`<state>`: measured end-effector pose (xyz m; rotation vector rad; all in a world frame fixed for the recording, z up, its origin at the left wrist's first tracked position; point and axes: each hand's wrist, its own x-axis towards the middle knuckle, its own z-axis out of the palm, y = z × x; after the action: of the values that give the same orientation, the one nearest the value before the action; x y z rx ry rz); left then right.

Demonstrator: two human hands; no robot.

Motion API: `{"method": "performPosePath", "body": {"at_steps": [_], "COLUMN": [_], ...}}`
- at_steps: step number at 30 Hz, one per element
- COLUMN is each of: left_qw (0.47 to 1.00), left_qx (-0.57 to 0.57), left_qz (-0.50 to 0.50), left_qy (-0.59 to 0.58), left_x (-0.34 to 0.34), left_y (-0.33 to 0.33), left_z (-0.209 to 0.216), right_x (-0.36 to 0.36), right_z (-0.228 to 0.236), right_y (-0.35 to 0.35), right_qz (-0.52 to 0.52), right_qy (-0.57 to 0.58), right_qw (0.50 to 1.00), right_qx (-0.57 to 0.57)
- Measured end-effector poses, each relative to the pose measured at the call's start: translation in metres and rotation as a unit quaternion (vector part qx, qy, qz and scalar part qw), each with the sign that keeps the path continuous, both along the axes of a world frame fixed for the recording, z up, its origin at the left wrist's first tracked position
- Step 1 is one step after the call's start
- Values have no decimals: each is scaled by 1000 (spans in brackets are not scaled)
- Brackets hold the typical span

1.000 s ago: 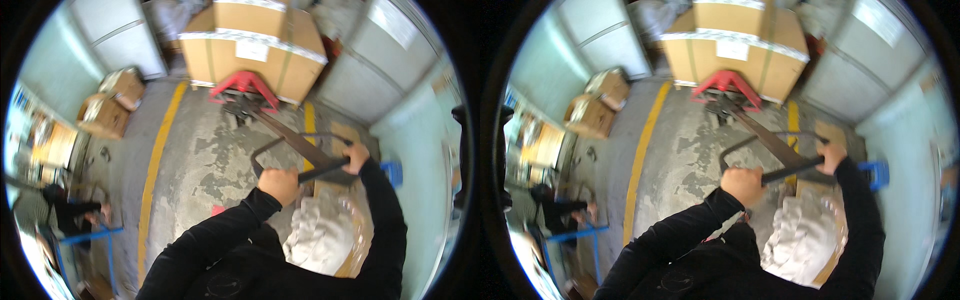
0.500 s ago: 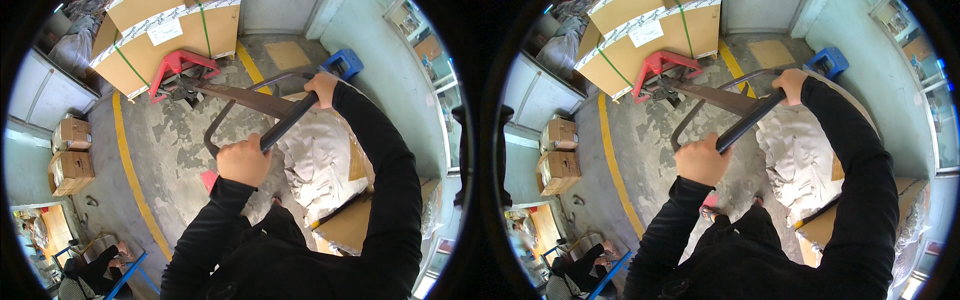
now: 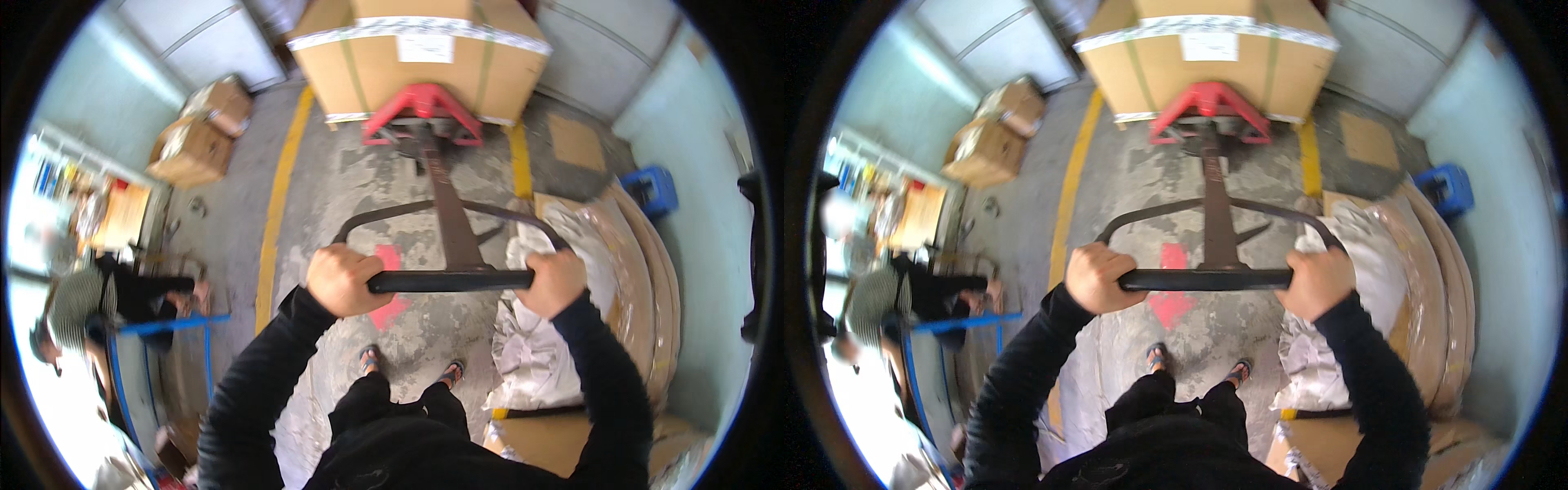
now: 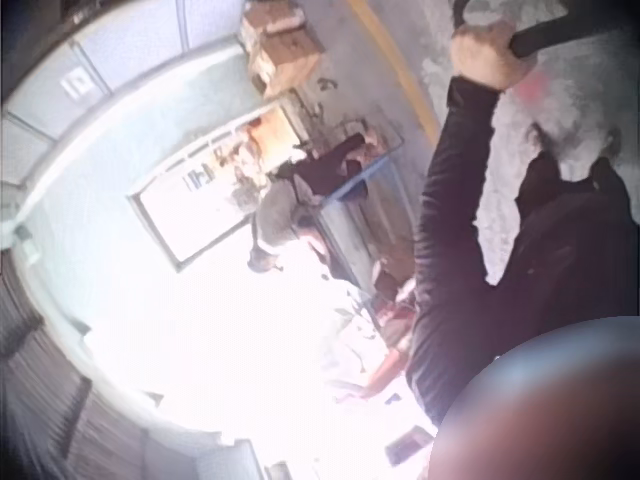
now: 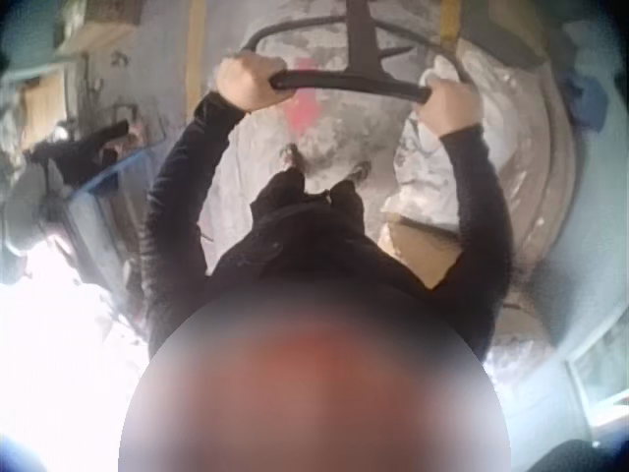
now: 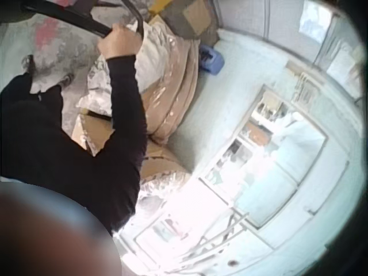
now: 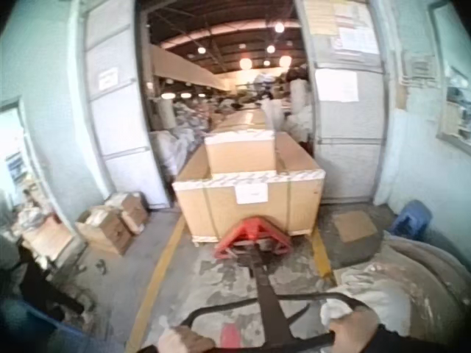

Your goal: The person uses a red manual pallet jack to lift and move a large cardboard box across a warehouse floor. They navigate through aisles, turn the load, and position it near other stacked items.

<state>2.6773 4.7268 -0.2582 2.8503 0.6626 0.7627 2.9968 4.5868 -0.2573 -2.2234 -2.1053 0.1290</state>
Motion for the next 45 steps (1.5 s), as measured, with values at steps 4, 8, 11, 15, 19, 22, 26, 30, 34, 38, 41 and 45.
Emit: {"method": "performPosePath", "body": {"at_steps": [4, 8, 11, 15, 19, 22, 26, 30, 34, 38, 41, 45], "left_qw": [1000, 999, 998, 995, 989, 987, 986, 984, 989, 990, 992, 993], "left_qx": [-15, -28, -27, -49, -38, -28, -64, -64, -20, 28, 53, 47], "left_qz": [-18, -40, -50, -78, -114, -138, -140, -164, -130, -132, -106, -89], "left_qy": [-10, -20, -35, -48, -81, -75, -65, -32, 60, -30, -42, -55], "left_x": [-63, -128, -164, -200, -240, -270, -293, -308, -335, -352, -346, -331], "left_y": [-11, -22, -42, -81, -121, -148, -197, -239, -249, -254, -254, -242], "left_z": [-6, -19, -29, -32, -29, -27, -13, 16, 30, 23, 15, 15], "right_x": [-73, -142, -180, -214, -253, -281, -305, -325, -355, -373, -369, -355], "right_z": [2, -4, -8, -6, 4, 10, 16, 26, 30, 27, 23, 18], "right_y": [-28, -61, -91, -130, -175, -208, -255, -302, -327, -331, -324, -311], "right_qz": [-31, -51, -78, -55, -42, -18, -10, 6, -22, -6, -1, -19], "right_qy": [7, 5, -11, 2, -10, -41, -30, -25, -17, 14, 2, -15], "right_qw": [998, 994, 993, 995, 996, 997, 997, 994, 996, 989, 987, 973], "right_qx": [54, 97, 88, 82, 79, 60, 75, 103, 82, 146, 161, 230]}}
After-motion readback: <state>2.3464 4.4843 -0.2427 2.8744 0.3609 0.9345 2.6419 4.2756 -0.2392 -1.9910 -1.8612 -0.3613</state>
